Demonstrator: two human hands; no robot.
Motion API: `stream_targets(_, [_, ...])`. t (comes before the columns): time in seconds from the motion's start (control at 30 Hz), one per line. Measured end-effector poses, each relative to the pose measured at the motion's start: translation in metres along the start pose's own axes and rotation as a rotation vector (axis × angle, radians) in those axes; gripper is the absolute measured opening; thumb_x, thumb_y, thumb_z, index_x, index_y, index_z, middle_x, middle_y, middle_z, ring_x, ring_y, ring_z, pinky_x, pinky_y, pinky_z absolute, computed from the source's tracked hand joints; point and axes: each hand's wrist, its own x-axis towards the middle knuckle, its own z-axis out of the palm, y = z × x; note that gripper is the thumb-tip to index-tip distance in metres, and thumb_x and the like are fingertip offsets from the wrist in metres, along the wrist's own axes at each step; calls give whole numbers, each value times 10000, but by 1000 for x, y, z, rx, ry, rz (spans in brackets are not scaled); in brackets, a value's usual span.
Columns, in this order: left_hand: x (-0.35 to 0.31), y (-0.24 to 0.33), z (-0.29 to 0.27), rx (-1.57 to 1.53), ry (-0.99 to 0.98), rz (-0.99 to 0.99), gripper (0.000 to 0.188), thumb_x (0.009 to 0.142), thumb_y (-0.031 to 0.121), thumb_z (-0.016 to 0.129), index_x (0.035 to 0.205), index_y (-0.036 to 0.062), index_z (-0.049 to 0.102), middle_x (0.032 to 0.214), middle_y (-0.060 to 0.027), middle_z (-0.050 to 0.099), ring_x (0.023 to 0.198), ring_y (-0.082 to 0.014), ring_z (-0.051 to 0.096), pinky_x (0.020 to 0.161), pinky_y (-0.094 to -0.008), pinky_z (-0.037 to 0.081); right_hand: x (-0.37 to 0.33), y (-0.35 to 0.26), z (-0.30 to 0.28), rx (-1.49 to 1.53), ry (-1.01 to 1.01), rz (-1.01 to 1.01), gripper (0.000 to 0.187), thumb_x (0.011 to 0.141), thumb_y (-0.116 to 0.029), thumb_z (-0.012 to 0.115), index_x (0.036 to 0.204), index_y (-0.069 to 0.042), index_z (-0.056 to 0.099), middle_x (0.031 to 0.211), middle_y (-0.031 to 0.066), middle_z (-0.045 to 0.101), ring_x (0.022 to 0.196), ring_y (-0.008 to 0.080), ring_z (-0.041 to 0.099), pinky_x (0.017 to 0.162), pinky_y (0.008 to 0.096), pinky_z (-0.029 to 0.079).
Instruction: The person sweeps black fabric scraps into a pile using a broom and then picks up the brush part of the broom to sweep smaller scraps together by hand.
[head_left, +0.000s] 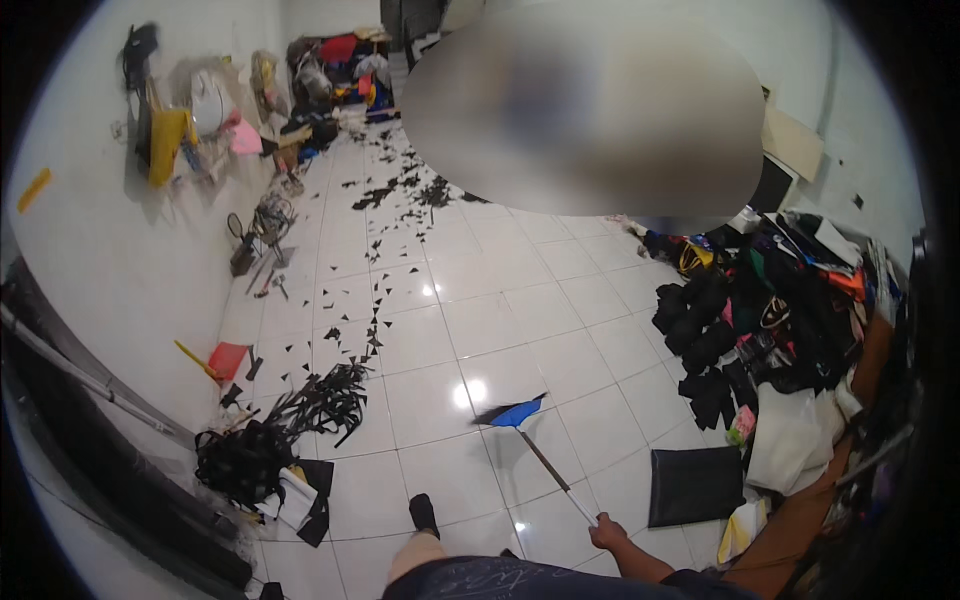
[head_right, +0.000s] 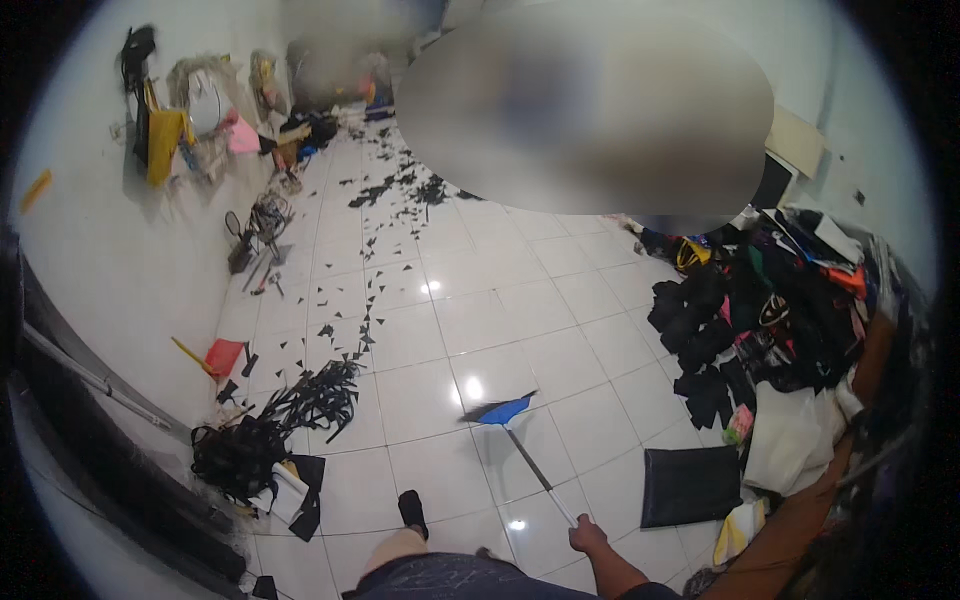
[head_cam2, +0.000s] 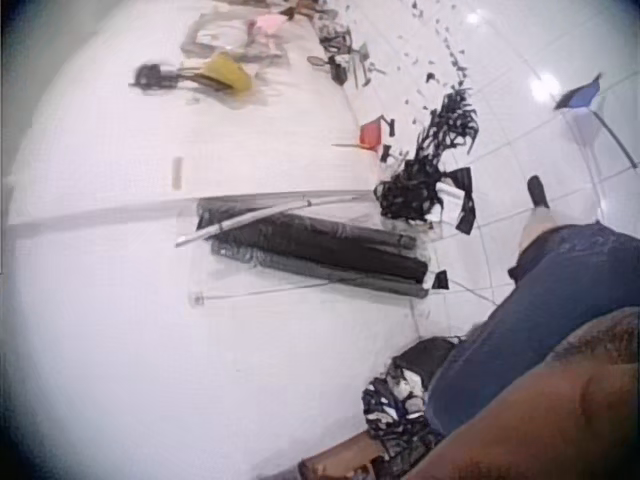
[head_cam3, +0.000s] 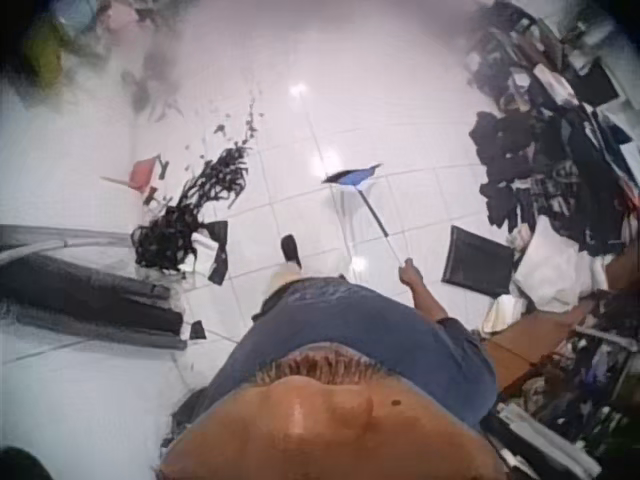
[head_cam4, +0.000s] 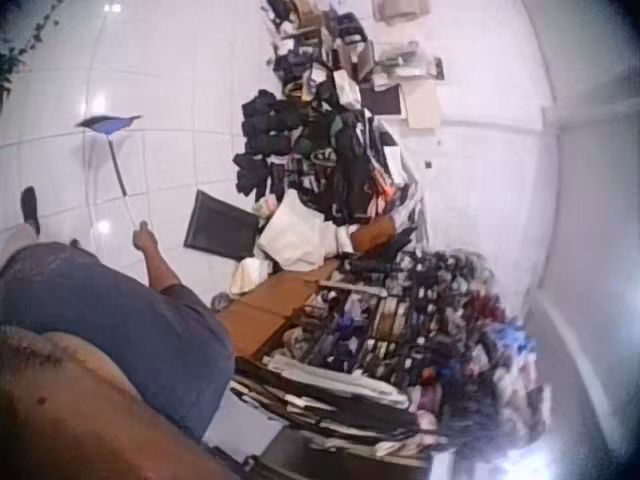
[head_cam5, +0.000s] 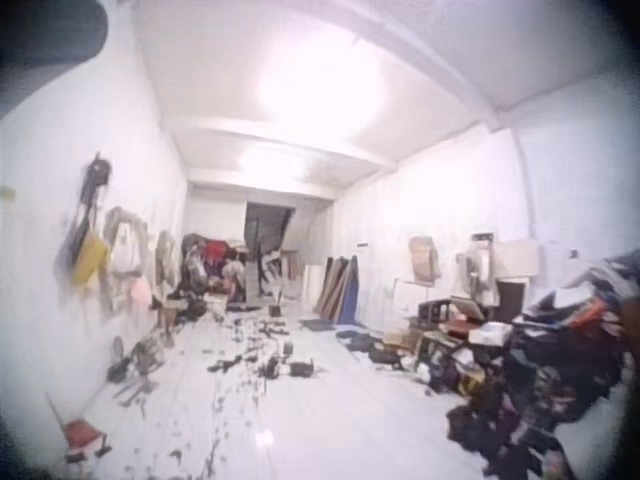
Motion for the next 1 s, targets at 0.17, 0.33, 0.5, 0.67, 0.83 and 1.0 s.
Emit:
stream_targets(0.17, [134,155,-196,591,287,258,428,862,267,437,1236,59,444,1089,-180,562,976,-319,544,855,-402,429,90,-109,-25,203,-2,-23,529,807,-311,515,1216,13,429,1020,272,571,975,371,568,845,441,441])
stream_targets(0.33, [93,607,-347,-705,464,720,324,832,274,557,1042,29,589,911,-82,618,798,-167,562,705,-272,435,152,-258,-121,414,-112,65,528,809,-285,519,1222,33,430,993,262,581,851,329,612,718,404,490])
stream_targets(0.5, [104,756,-374,-327,386,806,379,854,315,537,1092,20,554,1012,-145,598,943,-249,567,809,-331,433,244,-293,-195,171,-269,85,527,811,-270,515,1226,39,420,976,256,584,794,312,617,657,393,492])
stream_targets(0.67, [238,694,-310,727,144,598,326,821,243,528,1087,62,580,1022,-178,590,922,-323,560,773,-375,453,376,-334,-280,51,-337,62,525,813,-256,510,1231,45,410,959,250,587,737,294,622,596,382,493])
stream_targets(0.83, [293,732,-310,278,69,278,320,842,158,458,1131,66,563,1032,-199,581,925,-319,561,781,-394,451,570,-385,-345,-35,-258,79,523,815,-241,505,1236,52,400,942,245,591,679,276,627,535,370,495])
stream_targets(1.0, [404,883,-377,471,-26,258,315,848,156,444,1121,55,565,1025,-205,581,928,-324,561,794,-415,444,757,-437,-435,79,-140,185,540,794,-262,518,1231,36,412,988,261,588,718,324,623,597,384,503])
